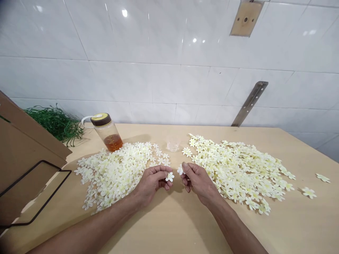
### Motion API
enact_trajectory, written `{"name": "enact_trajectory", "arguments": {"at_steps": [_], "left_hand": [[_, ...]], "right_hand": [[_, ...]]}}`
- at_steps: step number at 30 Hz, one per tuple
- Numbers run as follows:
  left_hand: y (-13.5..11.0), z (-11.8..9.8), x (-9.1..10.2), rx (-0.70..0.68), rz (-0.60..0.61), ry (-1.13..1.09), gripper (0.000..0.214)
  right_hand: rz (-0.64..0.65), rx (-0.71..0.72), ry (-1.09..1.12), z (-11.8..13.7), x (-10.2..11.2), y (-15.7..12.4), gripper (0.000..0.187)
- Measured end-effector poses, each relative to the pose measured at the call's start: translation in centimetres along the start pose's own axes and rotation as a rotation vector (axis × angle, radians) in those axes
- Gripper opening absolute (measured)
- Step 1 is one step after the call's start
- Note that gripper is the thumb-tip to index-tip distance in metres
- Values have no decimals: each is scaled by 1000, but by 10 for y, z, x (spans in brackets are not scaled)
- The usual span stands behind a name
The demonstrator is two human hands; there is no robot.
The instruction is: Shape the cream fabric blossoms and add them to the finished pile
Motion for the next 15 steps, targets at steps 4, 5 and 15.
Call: {"name": "enact_trajectory", "arguments": {"at_steps": [4,5,15], "left_hand": [[0,-1,-1,33,25,-61,19],[0,-1,-2,32,36,-64,19],[-3,-3,-9,7,116,14,28]], "right_hand": [[24,15,-23,2,-3,-2,48],[35,17,-33,2,-4,-2,48],[68,30,-125,0,-9,-3,50]]}}
Point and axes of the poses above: each hand's wrist, its own y-axis towards the middle knuckle, its own x-axis out of the back of the hand, z = x × y, the point moved 7 cm from there along y, towards the middle knuckle, and after that the axes turned 2 degrees about x, right-handed, at the moved point
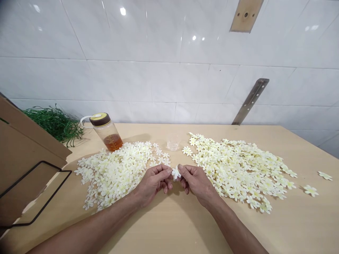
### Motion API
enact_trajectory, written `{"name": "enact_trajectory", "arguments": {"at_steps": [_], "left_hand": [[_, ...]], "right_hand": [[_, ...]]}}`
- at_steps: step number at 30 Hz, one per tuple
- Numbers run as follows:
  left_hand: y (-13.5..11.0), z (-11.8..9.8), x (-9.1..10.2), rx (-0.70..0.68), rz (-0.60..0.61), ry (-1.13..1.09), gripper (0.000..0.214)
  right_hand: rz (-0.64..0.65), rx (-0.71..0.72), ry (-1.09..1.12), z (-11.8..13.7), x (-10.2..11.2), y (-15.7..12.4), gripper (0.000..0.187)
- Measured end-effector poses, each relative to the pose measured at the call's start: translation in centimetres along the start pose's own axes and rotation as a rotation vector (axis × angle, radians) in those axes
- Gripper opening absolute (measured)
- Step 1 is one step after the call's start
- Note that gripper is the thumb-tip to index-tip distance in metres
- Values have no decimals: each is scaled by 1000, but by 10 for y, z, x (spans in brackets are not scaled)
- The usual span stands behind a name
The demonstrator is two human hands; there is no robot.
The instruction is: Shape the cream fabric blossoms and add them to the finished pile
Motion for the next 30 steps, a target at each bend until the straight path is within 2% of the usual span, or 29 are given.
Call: {"name": "enact_trajectory", "arguments": {"at_steps": [6,11,22,25,30], "left_hand": [[0,1,-1,-26,18,-14,31],[0,2,-2,-32,13,37,36],[0,2,-1,-25,-16,81,31],[1,3,0,-21,-13,50,30],[1,6,0,-28,2,35,29]], "right_hand": [[-28,-26,-64,1,-1,-2,53],[-33,15,-170,-4,0,1,52],[-20,48,-266,-2,1,1,50],[-57,85,-340,2,3,1,50],[-194,223,-539,13,6,-4,49]]}}
Point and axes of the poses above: each hand's wrist, its own y-axis towards the middle knuckle, its own x-axis out of the back of the hand, z = x × y, the point moved 7 cm from there along y, towards the middle knuckle, and after that the axes turned 2 degrees about x, right-handed, at the moved point
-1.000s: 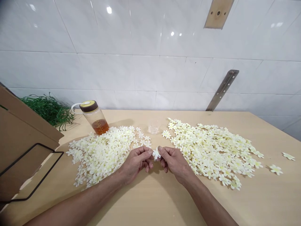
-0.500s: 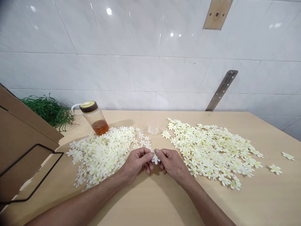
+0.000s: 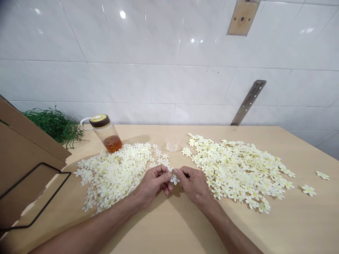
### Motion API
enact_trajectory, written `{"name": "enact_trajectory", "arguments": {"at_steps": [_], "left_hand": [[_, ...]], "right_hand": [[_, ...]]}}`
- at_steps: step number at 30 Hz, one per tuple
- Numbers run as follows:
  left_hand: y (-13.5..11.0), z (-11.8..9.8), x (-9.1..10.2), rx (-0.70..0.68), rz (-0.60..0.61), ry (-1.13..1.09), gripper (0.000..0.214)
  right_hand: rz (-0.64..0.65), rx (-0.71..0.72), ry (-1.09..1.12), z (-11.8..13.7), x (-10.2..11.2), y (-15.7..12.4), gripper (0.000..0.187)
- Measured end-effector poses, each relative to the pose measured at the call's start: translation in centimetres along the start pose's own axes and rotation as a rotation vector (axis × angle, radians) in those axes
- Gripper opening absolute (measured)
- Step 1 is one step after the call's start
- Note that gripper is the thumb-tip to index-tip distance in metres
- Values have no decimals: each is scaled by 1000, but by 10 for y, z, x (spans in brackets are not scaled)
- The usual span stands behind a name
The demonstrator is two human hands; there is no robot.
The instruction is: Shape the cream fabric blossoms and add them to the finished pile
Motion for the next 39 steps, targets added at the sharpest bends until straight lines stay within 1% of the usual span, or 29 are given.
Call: {"name": "enact_trajectory", "arguments": {"at_steps": [2,4,7,9,10,12,13,14,15,16,17,19,20,21,22,23,25,27,28,29,31,32,34,35,36,39], "left_hand": [[0,0,-1,-1,1,12,29],[-1,-3,-2,-7,-15,24,28],[-1,-13,0,-34,-67,67,27],[-1,-25,5,-62,-137,159,23],[-2,-32,10,-78,-194,242,20],[-7,-52,19,-152,-310,501,13],[-10,-65,20,-225,-354,694,9],[-14,-77,19,-309,-384,911,9],[-16,-86,17,-357,-397,1125,14],[-18,-92,16,-369,-402,1316,19],[-18,-96,17,-341,-401,1465,21],[-17,-98,21,-206,-368,1680,20],[-17,-99,24,-137,-352,1753,20],[-18,-102,27,-92,-364,1805,21],[-19,-106,28,-83,-384,1828,21],[-21,-111,27,-109,-411,1825,23],[-25,-119,20,-243,-443,1740,25],[-29,-120,10,-387,-400,1570,26],[-29,-116,5,-422,-348,1462,25],[-29,-109,2,-404,-295,1355,23],[-26,-93,-1,-346,-243,1121,20],[-24,-82,-1,-293,-221,993,20],[-17,-56,2,-111,-174,733,22],[-14,-44,2,-23,-150,605,25],[-12,-36,2,21,-125,483,28],[-7,-26,1,32,-91,211,30]], "right_hand": [[-19,24,-17,1,0,-1,48],[-6,25,-2,1,-1,-1,50],[-2,-6,72,-4,1,1,49],[-40,-34,82,-8,8,3,47],[-59,-39,56,-9,12,4,45],[-58,-6,-39,-7,16,5,40],[-37,28,-86,-5,16,5,36],[-3,69,-126,-2,14,5,32],[33,111,-159,0,11,5,29],[66,145,-189,2,8,4,28],[87,171,-220,3,5,4,27],[104,192,-288,1,0,3,28],[102,189,-320,-1,-1,3,29],[98,179,-345,-2,-2,3,28],[96,166,-363,-3,-3,4,26],[96,152,-373,-4,-3,4,24],[94,130,-369,-3,-3,4,18],[73,121,-341,1,-1,4,13],[43,122,-317,3,1,4,12],[3,129,-284,6,4,4,13],[-111,163,-209,13,12,2,15],[-174,193,-178,16,16,0,16],[-278,276,-148,25,21,-6,17],[-309,323,-145,29,22,-9,16],[-328,369,-143,33,21,-12,14],[-327,472,-115,42,14,-17,9]]}}
Point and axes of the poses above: each hand's wrist, its own y-axis towards the middle knuckle, its own x-axis out of the back of the hand, z = x × y, the point moved 7 cm from there along y, towards the middle knuckle, and after that the axes turned 2 degrees about x, right-handed, at the moved point
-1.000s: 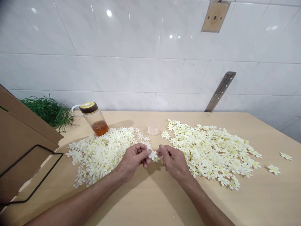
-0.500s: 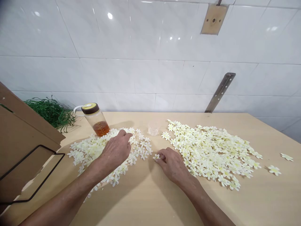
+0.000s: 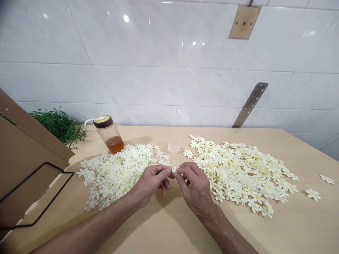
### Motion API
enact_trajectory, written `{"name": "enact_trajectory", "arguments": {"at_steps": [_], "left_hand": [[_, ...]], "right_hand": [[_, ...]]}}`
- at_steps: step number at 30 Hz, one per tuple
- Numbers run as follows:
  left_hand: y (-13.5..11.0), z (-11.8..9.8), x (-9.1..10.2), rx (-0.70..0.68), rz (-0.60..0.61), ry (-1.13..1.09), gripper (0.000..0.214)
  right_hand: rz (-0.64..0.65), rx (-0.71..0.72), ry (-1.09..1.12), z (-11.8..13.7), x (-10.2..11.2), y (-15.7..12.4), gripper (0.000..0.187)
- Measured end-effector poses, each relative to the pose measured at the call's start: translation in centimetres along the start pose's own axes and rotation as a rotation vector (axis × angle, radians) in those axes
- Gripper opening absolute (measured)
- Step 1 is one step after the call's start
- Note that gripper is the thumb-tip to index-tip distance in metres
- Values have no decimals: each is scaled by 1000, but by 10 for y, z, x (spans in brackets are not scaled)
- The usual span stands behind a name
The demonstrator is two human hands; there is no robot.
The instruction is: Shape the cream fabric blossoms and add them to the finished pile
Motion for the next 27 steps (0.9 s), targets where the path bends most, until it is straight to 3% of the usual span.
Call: {"name": "enact_trajectory", "arguments": {"at_steps": [4,7,13,15,27], "left_hand": [[4,4,3,9,-4,-136,29],[5,5,5,6,-14,-143,29],[7,8,5,13,-44,-92,28],[7,10,2,8,-31,-77,27],[4,22,2,-33,-122,-67,28]], "right_hand": [[62,51,52,8,-9,-1,10],[129,-4,72,4,-14,-1,14],[161,-448,330,-33,-21,-12,30],[159,-528,370,-39,-23,-14,33],[250,-455,136,-39,-23,-14,33]]}}
Point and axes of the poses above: each hand's wrist, its own y-axis towards the middle knuckle, its own x-axis out of the back of the hand, z = x × y, the point moved 7 cm from there along y, towards the middle knuckle, and after that the axes turned 2 degrees about x, right-handed, at the moved point
